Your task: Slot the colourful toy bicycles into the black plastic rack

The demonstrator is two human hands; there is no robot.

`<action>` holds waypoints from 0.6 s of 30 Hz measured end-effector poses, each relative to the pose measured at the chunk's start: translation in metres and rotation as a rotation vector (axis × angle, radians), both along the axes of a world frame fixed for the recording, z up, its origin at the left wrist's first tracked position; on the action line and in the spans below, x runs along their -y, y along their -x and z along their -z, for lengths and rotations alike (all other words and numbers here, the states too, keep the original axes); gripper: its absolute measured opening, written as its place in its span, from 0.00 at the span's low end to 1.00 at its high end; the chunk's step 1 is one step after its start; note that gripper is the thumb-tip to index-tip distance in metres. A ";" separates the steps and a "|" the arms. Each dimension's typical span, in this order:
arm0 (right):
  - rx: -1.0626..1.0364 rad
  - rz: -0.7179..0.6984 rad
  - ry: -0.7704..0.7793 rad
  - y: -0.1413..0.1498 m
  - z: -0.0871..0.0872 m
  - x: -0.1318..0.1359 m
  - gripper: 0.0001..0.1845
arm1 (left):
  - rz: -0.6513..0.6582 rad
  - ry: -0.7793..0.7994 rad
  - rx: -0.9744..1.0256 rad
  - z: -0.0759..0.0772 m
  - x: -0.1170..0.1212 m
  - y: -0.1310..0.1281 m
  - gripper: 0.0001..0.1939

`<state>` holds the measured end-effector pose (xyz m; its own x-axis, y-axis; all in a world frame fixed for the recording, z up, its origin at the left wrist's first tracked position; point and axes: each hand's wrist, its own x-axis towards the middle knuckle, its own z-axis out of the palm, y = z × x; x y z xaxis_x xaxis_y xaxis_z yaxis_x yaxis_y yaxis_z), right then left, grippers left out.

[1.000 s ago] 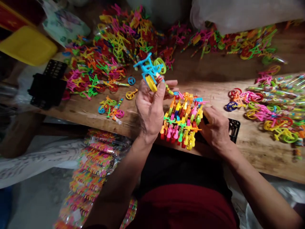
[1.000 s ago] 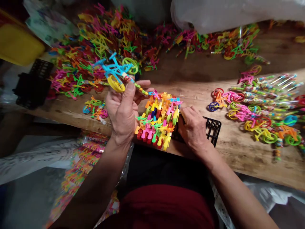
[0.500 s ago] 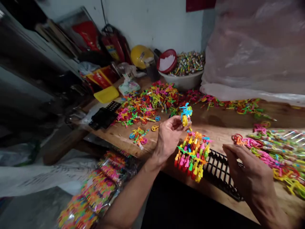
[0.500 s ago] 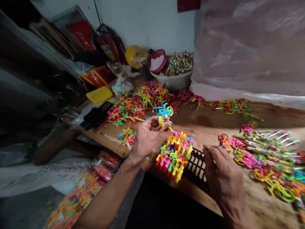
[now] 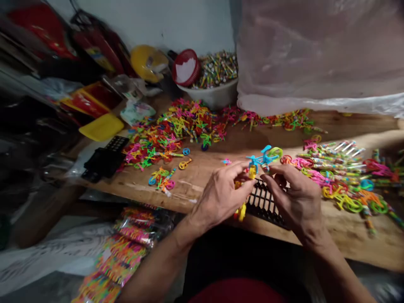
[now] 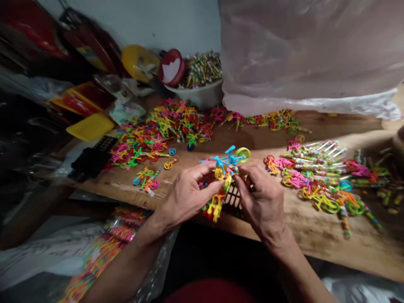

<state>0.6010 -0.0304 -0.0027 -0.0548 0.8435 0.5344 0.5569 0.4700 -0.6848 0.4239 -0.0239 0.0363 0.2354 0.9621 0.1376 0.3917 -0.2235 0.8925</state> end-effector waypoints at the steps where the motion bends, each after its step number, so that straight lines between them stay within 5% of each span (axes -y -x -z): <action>1: -0.032 0.002 0.060 -0.005 0.003 0.004 0.01 | 0.010 0.011 -0.020 -0.002 0.002 0.000 0.22; 3: -0.150 -0.026 0.197 -0.010 0.009 0.012 0.02 | 0.014 0.039 -0.003 -0.004 0.005 -0.001 0.26; 6: -0.332 -0.109 0.373 -0.013 0.013 0.020 0.09 | 0.091 0.098 0.028 -0.003 0.003 -0.002 0.14; 10: -0.377 -0.296 0.562 -0.019 0.005 0.027 0.17 | 0.350 0.215 0.077 -0.003 -0.007 -0.002 0.08; 14: -0.244 -0.255 0.496 -0.031 0.002 0.040 0.14 | 0.528 0.284 0.076 -0.010 -0.013 -0.004 0.11; 18: 0.036 -0.117 0.348 -0.039 0.018 0.065 0.08 | 0.477 0.191 -0.045 -0.018 -0.010 0.001 0.16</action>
<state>0.6399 -0.0953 -0.0205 -0.1754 0.9612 0.2130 0.5393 0.2748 -0.7960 0.4226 -0.0142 0.0540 0.6559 0.7532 -0.0501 0.3245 -0.2214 0.9196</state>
